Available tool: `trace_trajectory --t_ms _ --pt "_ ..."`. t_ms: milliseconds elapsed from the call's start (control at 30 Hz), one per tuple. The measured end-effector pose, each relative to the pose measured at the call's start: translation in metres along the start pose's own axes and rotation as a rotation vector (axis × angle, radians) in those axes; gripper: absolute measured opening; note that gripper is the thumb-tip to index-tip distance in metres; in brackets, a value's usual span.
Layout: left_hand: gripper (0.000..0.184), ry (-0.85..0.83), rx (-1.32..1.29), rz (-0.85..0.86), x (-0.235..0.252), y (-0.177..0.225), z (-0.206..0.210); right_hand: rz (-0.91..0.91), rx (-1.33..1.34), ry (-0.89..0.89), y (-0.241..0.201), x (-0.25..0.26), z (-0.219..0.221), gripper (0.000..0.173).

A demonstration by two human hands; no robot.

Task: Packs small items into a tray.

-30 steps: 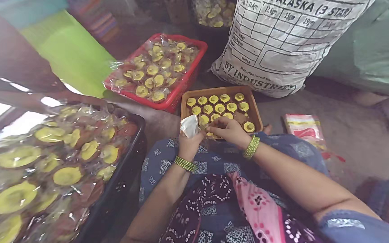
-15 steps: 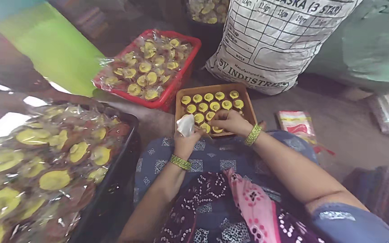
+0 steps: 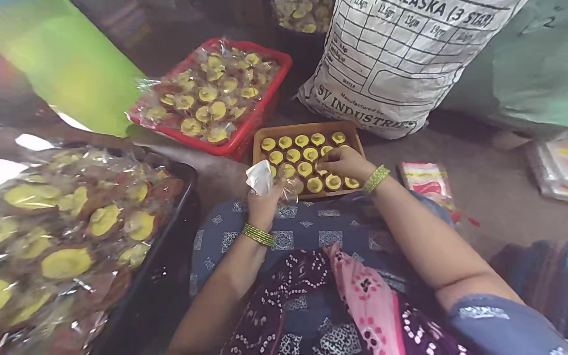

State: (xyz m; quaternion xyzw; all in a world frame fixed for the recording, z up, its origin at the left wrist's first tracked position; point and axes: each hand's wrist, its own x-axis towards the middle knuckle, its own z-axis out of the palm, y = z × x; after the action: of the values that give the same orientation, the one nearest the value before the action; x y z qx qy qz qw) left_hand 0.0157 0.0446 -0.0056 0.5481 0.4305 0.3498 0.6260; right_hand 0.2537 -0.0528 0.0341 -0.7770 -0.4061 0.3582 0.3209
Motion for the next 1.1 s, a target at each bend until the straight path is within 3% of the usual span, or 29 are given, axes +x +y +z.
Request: trace_trajectory --t_ms 133,200,300,367,567,733,867,967,1100 --pt "0.047 -0.068 0.076 0.032 -0.002 -0.003 0.002 0.259 -0.582 -0.075 0.040 0.035 -0.018 0.035" --pt "0.043 -0.118 0.096 0.074 -0.003 -0.003 0.001 0.396 -0.708 -0.206 0.051 0.041 -0.014 0.039" --pt "0.042 -0.151 0.080 0.141 -0.004 -0.006 0.001 0.434 -0.859 -0.292 0.070 0.044 0.003 0.035" --pt "0.043 -0.155 0.091 0.190 -0.004 -0.007 -0.001 0.467 -0.900 -0.324 0.071 0.049 0.009 0.034" --pt "0.030 -0.170 0.054 0.294 -0.006 -0.009 -0.007 0.541 -0.660 -0.110 0.084 0.051 0.001 0.042" --pt "0.037 -0.092 -0.071 0.183 -0.005 0.001 -0.005 0.467 -0.751 -0.061 0.090 0.051 -0.003 0.047" --pt "0.030 -0.101 -0.184 0.101 -0.003 0.001 -0.010 0.401 -0.375 0.233 0.062 0.046 -0.015 0.049" --pt "0.022 -0.135 -0.150 0.102 -0.003 0.002 -0.012 0.181 0.060 0.410 0.047 0.043 -0.015 0.047" --pt "0.027 -0.130 -0.162 0.053 -0.004 0.004 -0.007 -0.071 0.645 0.304 0.012 0.015 -0.004 0.043"
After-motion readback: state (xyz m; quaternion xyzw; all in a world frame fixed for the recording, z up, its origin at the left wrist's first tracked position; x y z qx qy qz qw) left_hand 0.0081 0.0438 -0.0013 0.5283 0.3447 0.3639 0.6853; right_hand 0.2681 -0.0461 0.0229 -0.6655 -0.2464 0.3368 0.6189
